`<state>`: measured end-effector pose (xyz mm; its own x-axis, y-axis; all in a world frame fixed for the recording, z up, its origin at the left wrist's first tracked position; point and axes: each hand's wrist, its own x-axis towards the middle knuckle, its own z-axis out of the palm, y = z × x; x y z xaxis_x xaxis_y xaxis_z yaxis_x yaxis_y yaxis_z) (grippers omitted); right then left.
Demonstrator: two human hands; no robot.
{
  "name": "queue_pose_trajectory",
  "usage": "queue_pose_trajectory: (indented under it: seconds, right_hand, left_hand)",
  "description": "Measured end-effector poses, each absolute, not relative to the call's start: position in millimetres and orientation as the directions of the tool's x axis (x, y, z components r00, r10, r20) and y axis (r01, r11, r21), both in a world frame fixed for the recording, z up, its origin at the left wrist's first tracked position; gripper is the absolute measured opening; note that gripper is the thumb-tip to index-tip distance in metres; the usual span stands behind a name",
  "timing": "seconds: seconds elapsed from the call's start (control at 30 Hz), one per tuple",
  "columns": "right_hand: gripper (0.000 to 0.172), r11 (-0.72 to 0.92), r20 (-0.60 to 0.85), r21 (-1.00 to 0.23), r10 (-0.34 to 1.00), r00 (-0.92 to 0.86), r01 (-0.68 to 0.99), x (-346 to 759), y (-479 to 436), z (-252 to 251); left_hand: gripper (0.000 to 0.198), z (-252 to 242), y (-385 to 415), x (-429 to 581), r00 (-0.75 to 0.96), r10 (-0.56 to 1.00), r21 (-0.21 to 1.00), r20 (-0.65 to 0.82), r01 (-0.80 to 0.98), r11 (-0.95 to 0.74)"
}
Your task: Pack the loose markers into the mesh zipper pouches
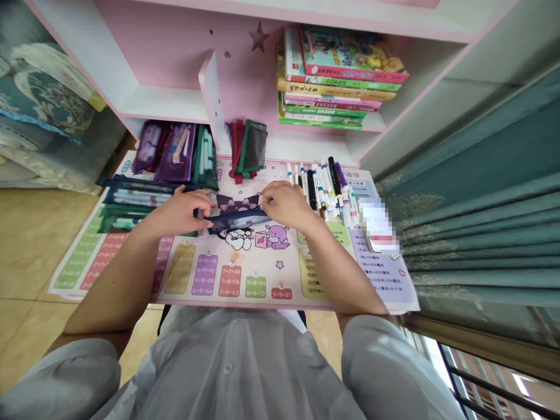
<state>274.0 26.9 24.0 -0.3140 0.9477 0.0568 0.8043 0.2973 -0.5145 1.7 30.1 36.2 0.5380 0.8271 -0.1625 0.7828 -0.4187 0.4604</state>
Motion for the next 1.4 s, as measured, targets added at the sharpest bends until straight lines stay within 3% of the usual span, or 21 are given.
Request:
queue_pose_trajectory:
  seconds: [0.87, 1.4]
  right_hand:
    - [0.016, 0.287, 0.037, -0.499, 0.950, -0.311, 0.818, 281.4, 30.2, 27.2]
    - [0.015, 0.180, -0.016, -0.469, 0.977, -0.211, 0.865, 285.7, 32.3, 31.9]
  left_hand:
    - [0.020, 38.6, 30.9, -1.5, 0.579, 0.791, 0.434, -0.197, 0.775, -0.459]
    - [0.021, 40.9, 30.9, -2.3, 0.582, 0.778, 0.408, -0.237, 0.786, -0.464]
